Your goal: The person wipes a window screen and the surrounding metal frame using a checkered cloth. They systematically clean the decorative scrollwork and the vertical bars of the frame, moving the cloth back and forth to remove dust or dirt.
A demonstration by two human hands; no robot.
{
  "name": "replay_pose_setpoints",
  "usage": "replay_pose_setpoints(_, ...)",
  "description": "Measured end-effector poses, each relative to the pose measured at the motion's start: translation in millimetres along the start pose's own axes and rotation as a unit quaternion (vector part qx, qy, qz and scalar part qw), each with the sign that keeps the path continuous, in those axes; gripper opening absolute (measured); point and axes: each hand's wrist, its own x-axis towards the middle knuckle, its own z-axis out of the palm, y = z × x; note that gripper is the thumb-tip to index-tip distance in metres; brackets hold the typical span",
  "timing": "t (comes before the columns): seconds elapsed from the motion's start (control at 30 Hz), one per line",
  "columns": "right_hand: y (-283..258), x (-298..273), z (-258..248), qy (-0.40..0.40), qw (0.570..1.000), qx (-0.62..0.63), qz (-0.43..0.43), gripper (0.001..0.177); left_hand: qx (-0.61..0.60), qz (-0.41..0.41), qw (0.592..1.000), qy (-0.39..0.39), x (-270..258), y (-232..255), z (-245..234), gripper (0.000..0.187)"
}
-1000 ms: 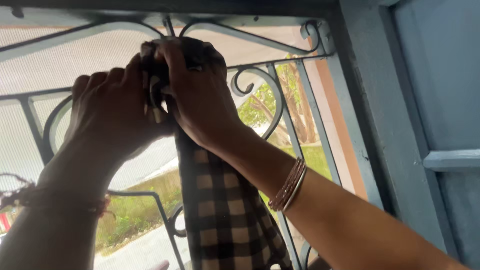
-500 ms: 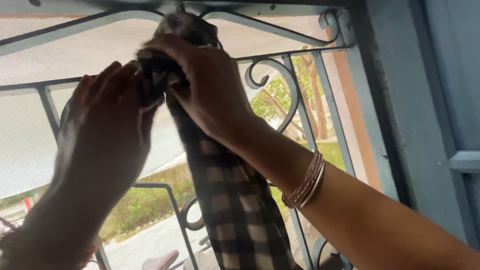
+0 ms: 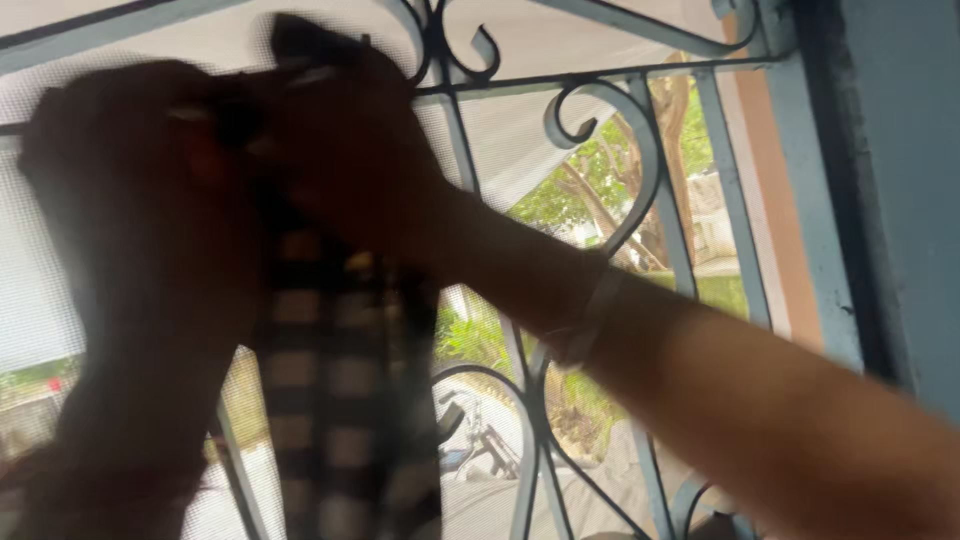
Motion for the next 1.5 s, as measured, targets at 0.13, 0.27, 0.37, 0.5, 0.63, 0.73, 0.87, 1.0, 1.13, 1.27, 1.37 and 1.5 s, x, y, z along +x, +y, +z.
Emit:
replay_pose_setpoints(0.13,8.8,-16.1,-34.7,-0.045,0.996,-0.072,0.037,0.027,-0.007,-0.008,1.0,0.014,0.7,7.5,10.0,0.029)
replay_pose_setpoints(0.27,-13.1,-4.0,-9.8,0.014,0.992,-0.012,0.123,0.014,0.031,0.03,0.999,-0.01,10.0,-25.7,-5.0,0.028)
replay_pose_setpoints(0.37,-41.6,19.9,37.1,0.082,0.991,0.009,0.109,0.017,0.022,0.025,0.999,-0.025,11.1,-44.4,-9.5,0.027)
replay_pose_setpoints(0.5,-81.9,56.5,87.5,0.049,0.988,0.024,0.144,0.02,0.03,0.022,0.998,-0.046,5.3,-53.7,-15.8,0.026)
replay_pose_setpoints(0.63,-77.1,52.3,85.8,0.124,0.989,0.05,0.063,0.037,0.038,0.026,0.998,-0.051,7.8,-52.1,-17.3,0.026)
replay_pose_setpoints(0.73,-31.2,19.4,41.4,0.054,0.997,0.055,0.009,0.027,0.052,0.03,0.997,-0.048,10.0,-49.7,-14.5,0.026)
replay_pose_setpoints(0.87,5.2,-11.3,-15.2,-0.037,0.998,0.007,0.056,0.022,0.082,0.032,0.995,-0.037,6.4,-29.4,4.6,0.025)
replay_pose_setpoints(1.0,-0.4,-18.9,-24.4,0.018,0.997,-0.065,0.035,0.027,0.115,0.055,0.991,-0.05,6.7,-24.5,7.6,0.019)
replay_pose_setpoints(1.13,-37.6,16.9,26.0,-0.037,0.993,0.003,0.114,0.015,0.016,0.076,0.992,-0.102,5.9,-87.2,-36.4,0.018)
replay_pose_setpoints(1.27,-90.6,58.7,74.8,0.001,0.985,-0.016,0.174,0.016,0.084,0.038,0.981,-0.169,-2.6,-130.2,-62.2,0.021)
replay_pose_setpoints(1.37,-111.3,78.4,87.9,0.155,0.975,-0.026,0.154,0.021,0.16,0.009,0.966,-0.204,-14.6,-143.9,-73.3,0.024)
replay_pose_setpoints(1.5,-70.5,50.6,61.4,0.061,0.993,0.052,0.087,0.017,0.228,0.011,0.965,-0.132,-17.2,-119.3,-63.9,0.03)
